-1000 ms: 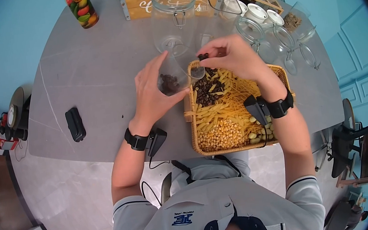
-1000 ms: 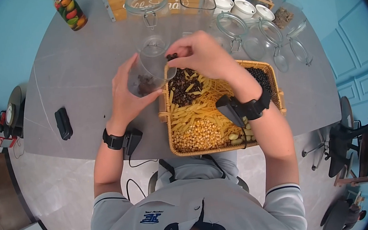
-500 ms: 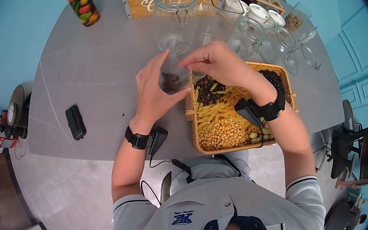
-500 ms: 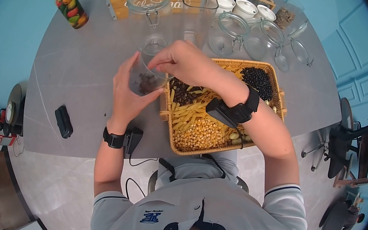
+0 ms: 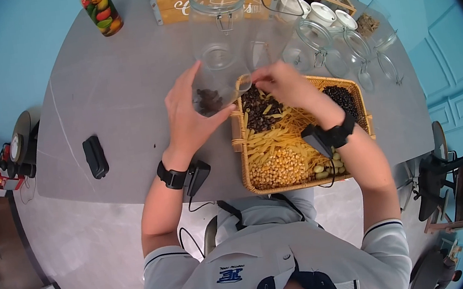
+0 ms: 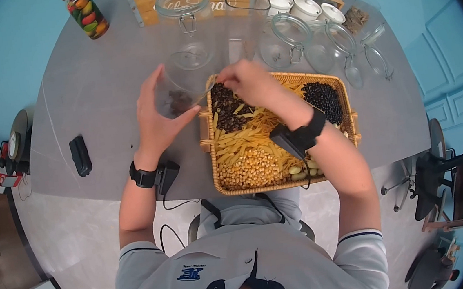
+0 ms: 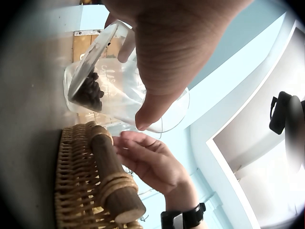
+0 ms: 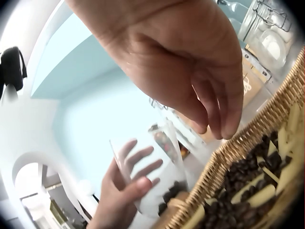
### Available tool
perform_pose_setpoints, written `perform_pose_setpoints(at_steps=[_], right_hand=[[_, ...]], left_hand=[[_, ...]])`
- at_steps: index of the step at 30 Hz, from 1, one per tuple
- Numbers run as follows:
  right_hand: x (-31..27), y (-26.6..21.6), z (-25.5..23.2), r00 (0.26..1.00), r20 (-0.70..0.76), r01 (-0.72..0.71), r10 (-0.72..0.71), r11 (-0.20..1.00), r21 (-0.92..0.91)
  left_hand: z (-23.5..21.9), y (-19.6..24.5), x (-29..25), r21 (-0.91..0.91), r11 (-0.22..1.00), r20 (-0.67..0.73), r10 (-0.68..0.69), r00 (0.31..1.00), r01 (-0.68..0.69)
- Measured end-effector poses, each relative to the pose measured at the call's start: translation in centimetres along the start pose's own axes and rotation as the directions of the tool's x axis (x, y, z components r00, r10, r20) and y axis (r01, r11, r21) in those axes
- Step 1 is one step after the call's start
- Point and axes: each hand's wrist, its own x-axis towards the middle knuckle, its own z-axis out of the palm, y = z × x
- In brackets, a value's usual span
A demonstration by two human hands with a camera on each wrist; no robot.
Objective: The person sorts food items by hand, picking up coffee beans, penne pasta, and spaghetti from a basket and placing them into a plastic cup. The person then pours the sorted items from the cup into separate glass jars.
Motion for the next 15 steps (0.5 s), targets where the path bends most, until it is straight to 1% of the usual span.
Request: perform_pose_setpoints(at_steps=[1,4,5,8,11,14,15], right_hand=[[-0.2,-0.1,1.2,0.998,0.015,0.064,-0.063,0.992,-0.104],[-0.4,-0.2,3.9,1.0,-0.019,0.012,-0.016,0.981,-0.196],[-0.2,0.1,4.4,1.0,-0.009,-0.009,0.008,0.978,-0.208],[-0.1,0.2,4.7,0.998,-0.01,0.053,-0.056,0.972,-0.227],[0.2,0.9,5.1,0.998,-0.018,0.055,-0.061,0.97,-0.236],[0.2,0.5,4.4,1.0,0.004,0.018,-0.018,0.991,-0.131],[0.2,0.7,4.3,1.0,0.0,0.03,-0.03,0.993,-0.113]], left_hand=[[0.0,0.0,0.0,-0.003,1.0,-0.001,-0.002,1.0,0.002],[0.1,0.0,0.0,-0.014,1.0,0.011,-0.012,1.0,0.012],[0.1,0.0,0.0,-0.017,1.0,0.015,-0.018,1.0,0.018],[0.1,-0.1,-0.1,-0.02,1.0,0.026,-0.019,0.999,0.019],[0.2,-0.2,-0.2,-0.021,1.0,0.029,-0.008,1.0,0.009],[0.2,-0.2,-0.2,-0.023,1.0,0.025,-0.001,1.0,0.002],[0.2,-0.2,-0.2,-0.021,1.0,0.029,-0.006,1.0,0.006]])
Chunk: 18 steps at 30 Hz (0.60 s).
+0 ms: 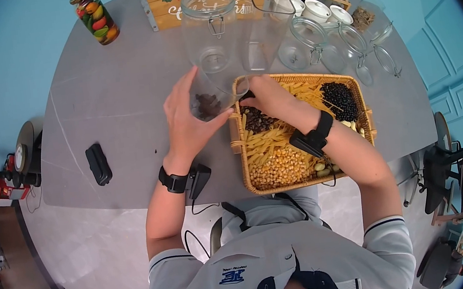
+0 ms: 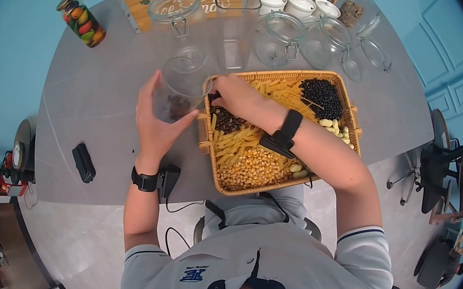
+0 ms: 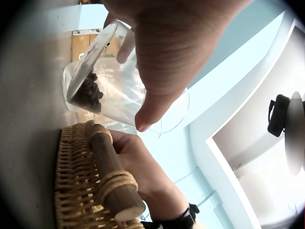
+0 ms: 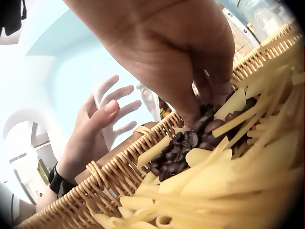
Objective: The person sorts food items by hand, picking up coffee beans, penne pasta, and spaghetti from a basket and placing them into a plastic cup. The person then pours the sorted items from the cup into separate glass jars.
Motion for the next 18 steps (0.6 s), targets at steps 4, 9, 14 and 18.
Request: perform_pose_setpoints(at_steps=[4,9,14,18], right_hand=[[0.1,0.3,-1.2,0.999,0.044,-0.021,0.018,0.996,0.083],[-0.2,0.0,-4.4,0.955,0.18,-0.282,0.234,0.905,0.318],[-0.8,0.2,-8.0,0.951,0.182,-0.306,0.249,0.692,0.654],[-0.4,-2.4,-9.9,0.969,0.157,-0.243,0.19,0.628,0.74]], left_hand=[[-0.1,0.0,0.0,0.004,1.0,0.008,-0.006,1.0,0.006],[-0.1,0.1,0.0,0.003,1.0,0.022,-0.009,1.0,0.009],[0.0,0.1,0.0,0.0,1.0,0.031,-0.008,0.999,0.008],[-0.1,0.3,0.0,-0.009,1.0,0.049,0.007,0.999,-0.007]])
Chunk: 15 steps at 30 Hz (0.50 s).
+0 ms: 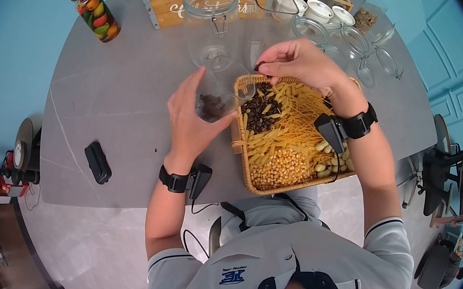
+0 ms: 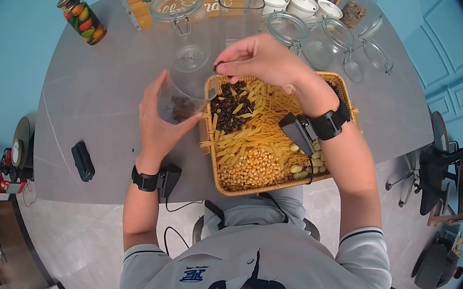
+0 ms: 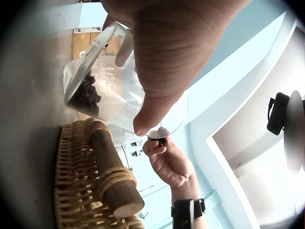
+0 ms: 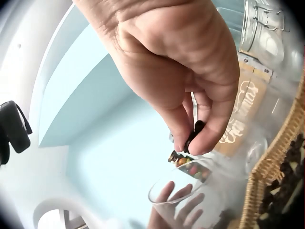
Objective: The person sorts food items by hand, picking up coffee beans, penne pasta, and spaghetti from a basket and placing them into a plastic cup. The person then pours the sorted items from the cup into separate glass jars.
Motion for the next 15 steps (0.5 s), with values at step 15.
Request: perform_pose_setpoints(at_steps=[15], right_hand=[[1.1,-0.2,4.6,0.976,0.137,0.214,-0.17,0.869,-0.445]], left_hand=[[-0.1,0.3,-0.1,0.002,1.0,-0.001,0.004,1.0,-0.004]])
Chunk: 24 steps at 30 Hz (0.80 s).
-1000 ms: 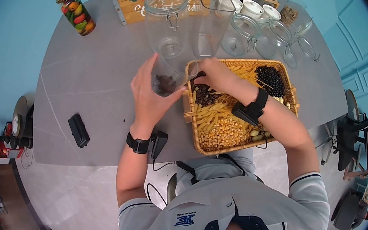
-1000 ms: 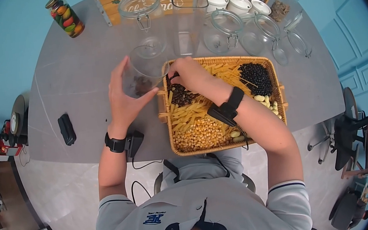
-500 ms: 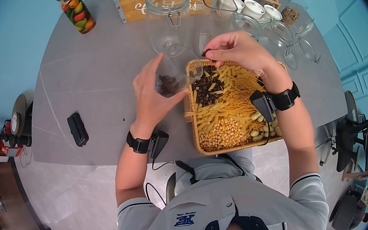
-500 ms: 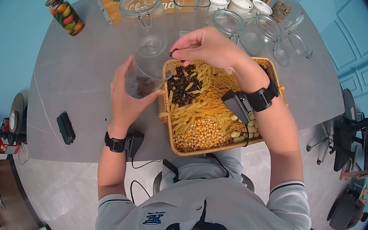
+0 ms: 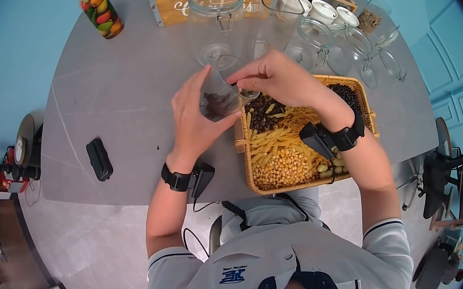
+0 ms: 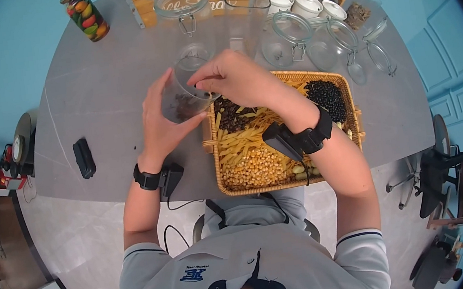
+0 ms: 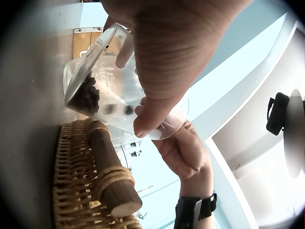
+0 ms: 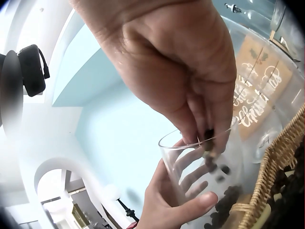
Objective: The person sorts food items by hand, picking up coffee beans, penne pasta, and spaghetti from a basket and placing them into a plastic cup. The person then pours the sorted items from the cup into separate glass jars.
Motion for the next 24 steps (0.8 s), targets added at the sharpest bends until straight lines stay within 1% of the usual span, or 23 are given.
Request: perform_pose_setpoints(at_steps=[1,4,7,10,11,13,14,17,20,21,24], right_hand=[[0.0,-0.1,-0.1,1.0,0.02,0.011,-0.01,0.999,-0.041],[-0.1,-0.1,0.1,0.999,-0.021,0.042,-0.042,0.999,0.015],[-0.5,-0.1,-0.6,0.991,-0.137,0.011,0.006,0.992,0.122],[-1.1,1.1,-1.4,0.949,-0.289,-0.039,0.124,0.957,0.286],[-1.4,2.2,-1.7,0.952,-0.267,-0.07,0.149,0.957,0.282],[-2.0,4.3,-1.3,0.971,-0.162,-0.17,0.177,0.984,0.06],[-2.2,4.9,-1.1,0.973,-0.113,-0.208,0.2,0.976,-0.058],[-2.9,4.7,0.8,0.978,-0.038,-0.203,0.203,0.914,-0.35],[-2.9,5.5,2.0,0.993,0.019,-0.104,0.119,0.924,-0.368],[-3.2,6.4,2.6,1.0,-0.007,0.001,-0.004,0.914,-0.405],[-3.2,6.4,2.8,0.998,0.018,0.067,-0.066,0.893,-0.446]], left_hand=[[0.0,0.0,0.0,0.002,1.0,0.002,0.0,1.0,0.0],[0.0,-0.1,0.0,0.001,1.0,0.002,0.0,1.0,0.0],[0.0,-0.1,0.0,0.002,1.0,-0.003,0.004,1.0,-0.004],[0.1,-0.1,0.1,0.012,1.0,-0.032,0.009,0.999,-0.009],[0.1,-0.2,0.2,0.017,1.0,-0.046,0.01,0.999,-0.01],[0.1,-0.4,0.2,0.016,1.0,-0.064,0.004,0.998,-0.003],[0.1,-0.4,0.2,0.014,1.0,-0.072,0.001,0.997,0.0],[0.1,-0.3,0.2,0.011,1.0,-0.071,0.006,0.997,-0.005],[0.1,-0.2,0.2,0.01,1.0,-0.072,-0.001,0.997,0.002],[0.2,-0.2,0.2,0.011,1.0,-0.074,-0.001,0.997,0.002],[0.2,-0.2,0.2,0.013,1.0,-0.082,0.001,0.997,0.0]])
